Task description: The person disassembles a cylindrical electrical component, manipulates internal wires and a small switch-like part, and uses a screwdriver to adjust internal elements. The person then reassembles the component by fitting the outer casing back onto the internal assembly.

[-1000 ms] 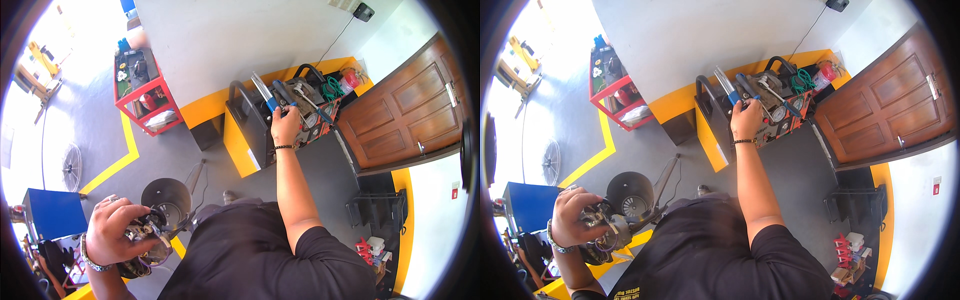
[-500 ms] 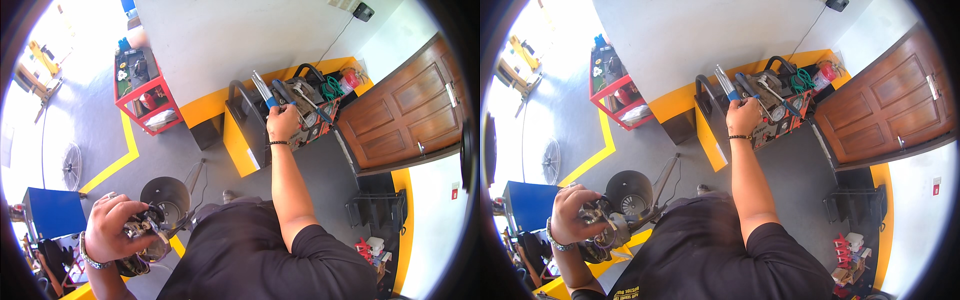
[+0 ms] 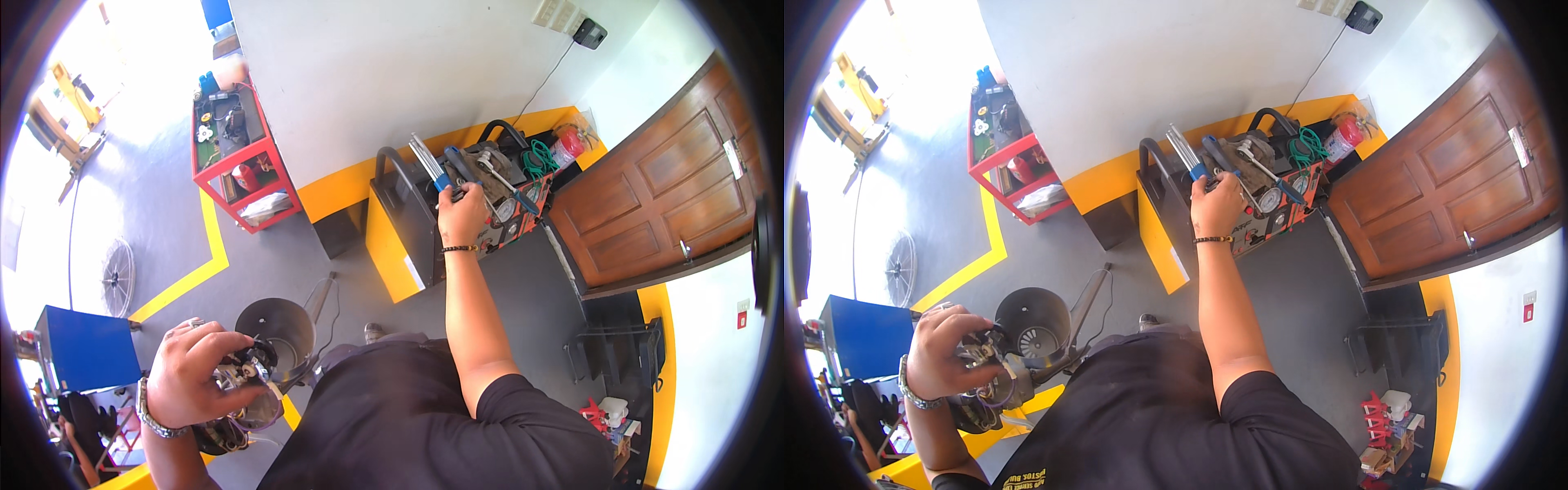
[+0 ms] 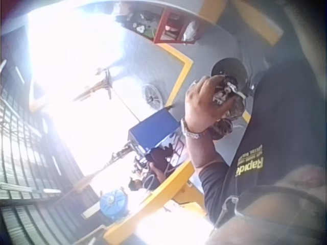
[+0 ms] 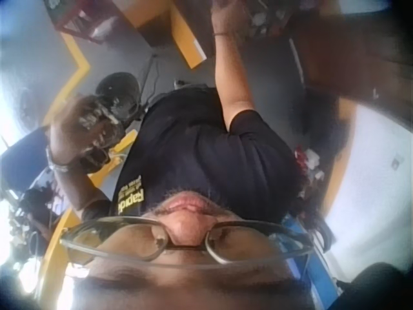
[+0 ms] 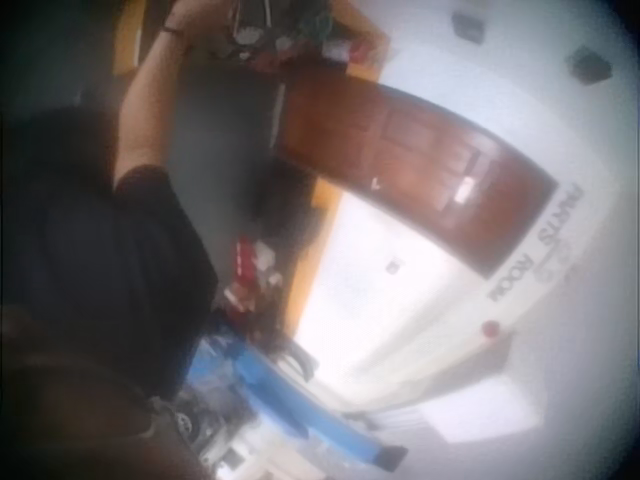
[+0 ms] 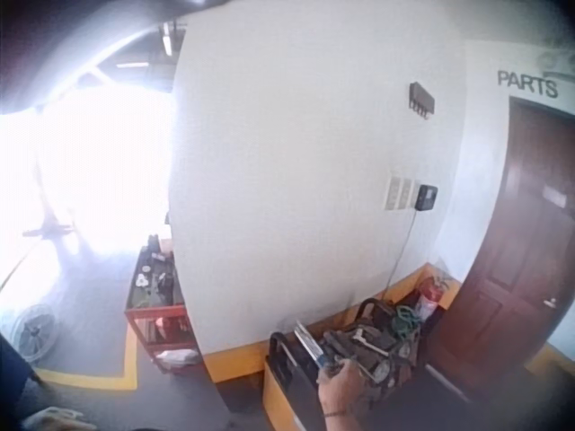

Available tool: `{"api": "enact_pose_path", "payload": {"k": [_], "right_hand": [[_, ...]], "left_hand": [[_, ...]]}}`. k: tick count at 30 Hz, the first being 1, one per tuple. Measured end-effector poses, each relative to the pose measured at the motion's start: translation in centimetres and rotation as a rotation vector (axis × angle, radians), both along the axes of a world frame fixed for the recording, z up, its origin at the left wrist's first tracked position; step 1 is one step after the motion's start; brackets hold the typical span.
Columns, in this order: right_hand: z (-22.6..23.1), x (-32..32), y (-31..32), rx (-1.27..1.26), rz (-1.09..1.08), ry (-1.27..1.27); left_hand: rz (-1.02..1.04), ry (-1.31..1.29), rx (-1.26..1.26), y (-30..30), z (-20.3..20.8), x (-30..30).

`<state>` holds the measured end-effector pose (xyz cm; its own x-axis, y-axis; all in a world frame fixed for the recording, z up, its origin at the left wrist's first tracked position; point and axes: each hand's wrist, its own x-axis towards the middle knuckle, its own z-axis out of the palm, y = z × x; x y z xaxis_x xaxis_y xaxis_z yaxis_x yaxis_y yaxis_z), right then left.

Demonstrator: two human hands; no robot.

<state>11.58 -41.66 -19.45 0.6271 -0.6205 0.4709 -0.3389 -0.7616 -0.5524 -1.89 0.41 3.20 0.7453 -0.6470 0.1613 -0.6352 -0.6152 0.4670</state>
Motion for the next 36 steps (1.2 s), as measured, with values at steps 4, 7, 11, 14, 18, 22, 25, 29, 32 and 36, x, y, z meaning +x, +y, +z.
{"api": "enact_pose_path", "payload": {"k": [4,7,11,14,18,22,25,29,32,36], "right_hand": [[-0.2,0.1,0.3,-0.042,0.01,-0.061],[-0.2,0.2,0.3,-0.01,-0.002,-0.01],[0.4,0.0,0.7,0.034,-0.019,0.027],[0.0,-0.1,0.5,-0.027,-0.021,0.021],[0.2,0.0,0.1,0.015,-0.025,0.025],[-0.2,0.5,-0.7,-0.041,-0.023,-0.027],[0.1,0.7,-0.6,-0.035,-0.022,-0.056],[1.1,1.0,-1.1,-0.025,-0.041,0.011],[2.0,1.4,-1.5,-0.041,-0.085,0.136],[4.5,1.5,-2.1,0.047,-0.021,0.288]], "left_hand": [[0.012,0.01,0.019,0.0,0.2,0.0],[0.028,0.024,0.025,0.3,0.2,-0.2],[0.024,0.021,0.044,0.2,0.3,-0.1],[0.026,0.012,0.038,0.2,0.2,-0.3],[0.032,0.025,0.039,0.3,0.3,-0.1],[0.032,0.023,0.029,0.3,0.3,-0.3],[0.033,0.01,0.022,0.3,0.3,-0.3],[0.018,0.014,0.03,0.3,0.5,-0.1],[0.019,0.011,0.025,0.4,0.5,0.0],[0.038,0.01,0.018,0.4,0.3,-0.1]]}}
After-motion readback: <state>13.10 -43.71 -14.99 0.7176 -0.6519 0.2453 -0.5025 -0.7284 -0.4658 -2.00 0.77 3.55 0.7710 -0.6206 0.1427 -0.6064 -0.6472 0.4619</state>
